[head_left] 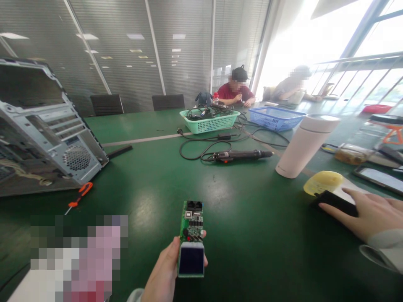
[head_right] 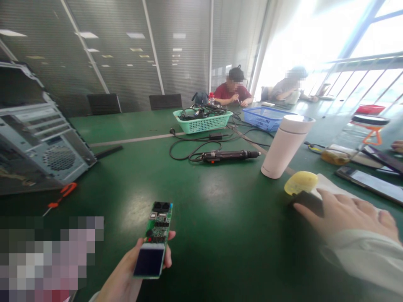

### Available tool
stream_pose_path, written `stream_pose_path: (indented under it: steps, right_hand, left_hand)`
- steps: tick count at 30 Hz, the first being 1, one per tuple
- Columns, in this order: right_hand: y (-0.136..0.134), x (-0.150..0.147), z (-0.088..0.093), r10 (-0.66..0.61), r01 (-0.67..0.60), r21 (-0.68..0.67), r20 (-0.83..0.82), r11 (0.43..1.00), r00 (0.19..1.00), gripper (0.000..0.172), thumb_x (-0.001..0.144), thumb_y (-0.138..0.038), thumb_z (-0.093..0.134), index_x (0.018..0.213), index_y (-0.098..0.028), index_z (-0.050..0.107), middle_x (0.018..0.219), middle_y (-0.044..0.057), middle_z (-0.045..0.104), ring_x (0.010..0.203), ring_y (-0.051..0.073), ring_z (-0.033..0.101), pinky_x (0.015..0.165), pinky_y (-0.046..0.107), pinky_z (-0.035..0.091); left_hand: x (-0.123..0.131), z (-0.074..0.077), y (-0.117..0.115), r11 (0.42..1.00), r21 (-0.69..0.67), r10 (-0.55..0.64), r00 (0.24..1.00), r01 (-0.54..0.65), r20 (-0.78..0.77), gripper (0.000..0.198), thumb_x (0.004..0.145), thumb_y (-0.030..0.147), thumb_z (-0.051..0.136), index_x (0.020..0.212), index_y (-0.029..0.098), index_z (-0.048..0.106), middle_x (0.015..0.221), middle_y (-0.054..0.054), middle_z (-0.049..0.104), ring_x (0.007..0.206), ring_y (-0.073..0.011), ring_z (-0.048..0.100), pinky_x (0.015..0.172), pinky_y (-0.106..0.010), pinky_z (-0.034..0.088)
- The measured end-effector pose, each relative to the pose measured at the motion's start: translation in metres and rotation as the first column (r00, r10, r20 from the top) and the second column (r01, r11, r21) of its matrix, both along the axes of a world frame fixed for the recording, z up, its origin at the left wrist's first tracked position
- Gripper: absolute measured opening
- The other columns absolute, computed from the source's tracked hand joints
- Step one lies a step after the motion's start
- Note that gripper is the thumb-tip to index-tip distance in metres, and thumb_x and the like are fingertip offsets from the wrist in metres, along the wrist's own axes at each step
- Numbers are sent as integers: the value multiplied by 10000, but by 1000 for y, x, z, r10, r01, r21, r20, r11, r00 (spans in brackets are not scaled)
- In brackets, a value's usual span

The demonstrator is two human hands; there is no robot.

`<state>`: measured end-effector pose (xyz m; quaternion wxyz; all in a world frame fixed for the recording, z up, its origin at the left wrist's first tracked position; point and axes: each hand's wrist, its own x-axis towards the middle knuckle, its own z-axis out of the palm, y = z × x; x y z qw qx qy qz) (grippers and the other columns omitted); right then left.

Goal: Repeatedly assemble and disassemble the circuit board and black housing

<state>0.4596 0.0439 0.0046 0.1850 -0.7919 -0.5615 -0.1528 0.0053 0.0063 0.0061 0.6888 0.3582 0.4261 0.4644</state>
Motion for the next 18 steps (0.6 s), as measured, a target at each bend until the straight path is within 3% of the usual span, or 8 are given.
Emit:
stream_pose_path:
  steps: [1,3,7,10,12,13,18]
  right_hand:
    - [0,-16,8,-69,73,-90,48,993,996,782,675,-804,504,1099,-167,665,1026,263,648,986,540,578,788,704,415]
    - [0,-49,22,-43,50,-77,90,996,995,813,755,-769,414,1219,-132,612,1115,256,629,1080,516,551,861,668,426]
    - [2,-100,34,256,-265,80,104,961,961,617,869,-603,356,1169,-131,617,1027,201,657,1020,419,594,897,626,438]
    - [1,-128,33,405,-415,116,97,903,909,483,920,-522,356,1152,-188,616,1010,125,674,986,326,616,931,564,448]
    - [-2,-144,32,477,-488,158,106,858,873,399,946,-460,375,1150,-213,613,1046,101,672,1018,293,615,993,561,411]
    - [-5,-152,32,520,-530,185,105,827,848,360,954,-424,393,1153,-218,611,1054,96,671,1035,285,613,1024,571,382]
    - [-24,-189,33,720,-696,253,-2,672,694,310,970,-330,449,1236,-233,576,1129,79,653,1122,244,588,1105,522,347]
  left_hand:
    - [-1,-2,0,1000,-1,0,1000,0,-5,599,745,708,646,892,150,807,743,-73,765,719,-219,637,673,-302,512]
    - [-6,-10,1,1000,-24,4,1000,-5,-30,624,759,714,623,969,153,796,725,-63,760,706,-214,637,683,-308,511]
    - [-9,-21,4,995,-77,64,996,-69,-66,596,746,707,643,912,153,788,850,-98,799,807,-264,698,778,-361,528]
    - [0,-10,1,995,-21,100,993,-101,-60,550,733,653,706,1027,189,740,997,-101,795,945,-297,709,815,-367,535]
    - [8,2,-4,989,71,136,987,-130,-90,500,697,592,779,1039,233,711,953,-58,782,892,-276,719,706,-310,538]
    - [12,8,-6,983,119,153,982,-140,-113,495,667,572,812,1015,236,710,945,-43,771,853,-253,716,723,-298,532]
    - [13,16,-9,965,262,55,950,29,-306,339,699,418,807,951,233,675,848,-7,691,743,-200,630,711,-281,502]
